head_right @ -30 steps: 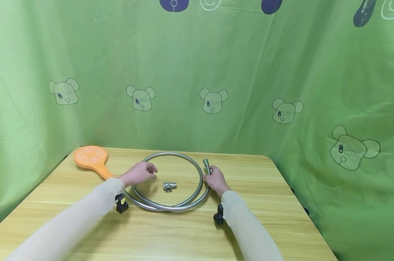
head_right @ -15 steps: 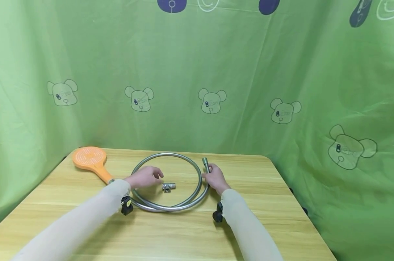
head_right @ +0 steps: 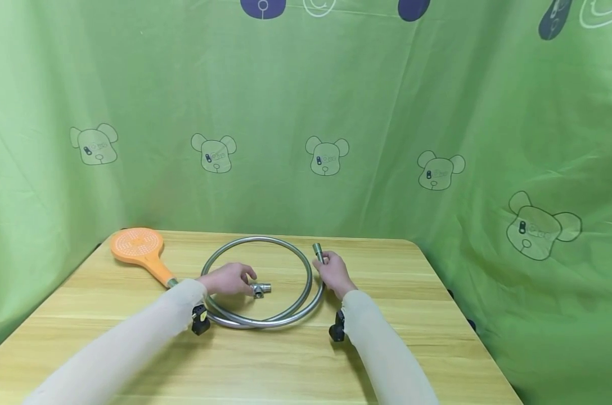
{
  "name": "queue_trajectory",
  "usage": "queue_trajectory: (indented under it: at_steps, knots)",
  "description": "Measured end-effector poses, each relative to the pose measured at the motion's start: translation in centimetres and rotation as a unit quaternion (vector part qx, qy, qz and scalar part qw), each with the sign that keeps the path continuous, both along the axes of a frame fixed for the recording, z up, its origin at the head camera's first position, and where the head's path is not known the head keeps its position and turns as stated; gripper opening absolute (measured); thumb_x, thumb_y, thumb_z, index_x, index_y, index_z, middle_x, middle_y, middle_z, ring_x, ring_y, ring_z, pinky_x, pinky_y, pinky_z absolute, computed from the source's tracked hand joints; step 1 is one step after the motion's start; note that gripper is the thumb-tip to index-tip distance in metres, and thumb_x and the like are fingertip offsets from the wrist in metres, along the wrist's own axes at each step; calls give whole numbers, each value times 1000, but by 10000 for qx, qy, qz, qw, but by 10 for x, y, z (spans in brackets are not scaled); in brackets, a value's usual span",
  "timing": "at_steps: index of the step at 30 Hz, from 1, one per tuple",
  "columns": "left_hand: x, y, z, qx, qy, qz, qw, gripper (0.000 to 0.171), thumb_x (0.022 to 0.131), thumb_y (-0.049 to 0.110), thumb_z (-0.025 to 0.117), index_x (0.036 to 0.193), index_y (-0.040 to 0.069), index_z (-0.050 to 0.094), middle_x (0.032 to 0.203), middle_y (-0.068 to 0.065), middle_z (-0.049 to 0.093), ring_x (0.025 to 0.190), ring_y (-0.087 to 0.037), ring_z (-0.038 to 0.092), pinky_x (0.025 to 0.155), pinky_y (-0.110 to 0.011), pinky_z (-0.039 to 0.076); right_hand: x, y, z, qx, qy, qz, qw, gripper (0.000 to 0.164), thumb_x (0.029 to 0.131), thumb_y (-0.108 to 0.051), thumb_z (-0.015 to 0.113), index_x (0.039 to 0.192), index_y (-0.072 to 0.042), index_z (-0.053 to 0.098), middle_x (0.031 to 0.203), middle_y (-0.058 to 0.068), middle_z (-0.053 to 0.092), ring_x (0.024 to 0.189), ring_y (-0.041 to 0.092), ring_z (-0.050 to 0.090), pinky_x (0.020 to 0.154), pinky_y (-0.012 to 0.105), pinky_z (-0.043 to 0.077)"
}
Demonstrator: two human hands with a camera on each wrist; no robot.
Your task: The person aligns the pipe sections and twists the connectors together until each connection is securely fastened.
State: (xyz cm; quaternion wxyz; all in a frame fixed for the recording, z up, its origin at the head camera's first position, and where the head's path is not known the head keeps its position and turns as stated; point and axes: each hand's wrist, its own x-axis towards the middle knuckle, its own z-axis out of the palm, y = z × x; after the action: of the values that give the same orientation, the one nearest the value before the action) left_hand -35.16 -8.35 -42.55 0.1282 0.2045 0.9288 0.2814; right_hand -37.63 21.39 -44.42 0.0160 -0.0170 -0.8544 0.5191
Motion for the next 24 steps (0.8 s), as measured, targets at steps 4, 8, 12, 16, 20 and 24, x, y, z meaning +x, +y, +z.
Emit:
queue_trajectory:
  at_steps: [4,8,12,16,20,24]
  knots:
    - [-6,0,-6,324,-187,27,9993,55,76,20,84,126,4,65,115,-9,70,88,-20,67,85,-37,57,-2,-1,-1,-26,-18,12,10000,45,100,-17,60,139,2,50,101,10,56,87,21,52,71,27,47]
    - [-11,-1,-14,765,-546,130,9955,54,73,11,84,124,4,67,107,-6,71,71,-16,67,70,-28,58,-3,-1,-3,25,1,7,10000,47,99,-16,61,140,3,49,99,10,56,85,20,52,71,27,46]
    - [-11,0,-14,915,-725,129,9931,53,73,8,83,124,4,68,100,-5,72,71,-16,67,69,-29,59,-4,0,-3,5,-7,3,10000,47,99,-16,60,141,3,48,100,10,56,89,23,54,73,28,46]
    - [-9,2,-12,843,-636,67,9944,50,74,9,84,122,4,69,97,-3,72,71,-18,68,69,-29,59,-4,-1,-3,-16,-8,-10,10000,47,99,-16,60,141,3,48,103,12,58,94,26,56,75,28,47]
    - [-8,3,-12,707,-447,73,9965,46,76,13,85,119,6,71,93,-1,73,70,-18,68,65,-25,57,-3,-2,-3,46,-3,23,10000,47,99,-16,61,140,3,49,103,12,58,92,24,55,75,28,47]
    - [-8,4,-13,667,-411,101,9969,44,77,16,86,118,7,73,91,0,73,70,-17,68,64,-23,55,-3,-2,-4,98,-3,34,9999,45,99,-15,61,139,3,50,100,11,56,90,22,54,75,28,47]
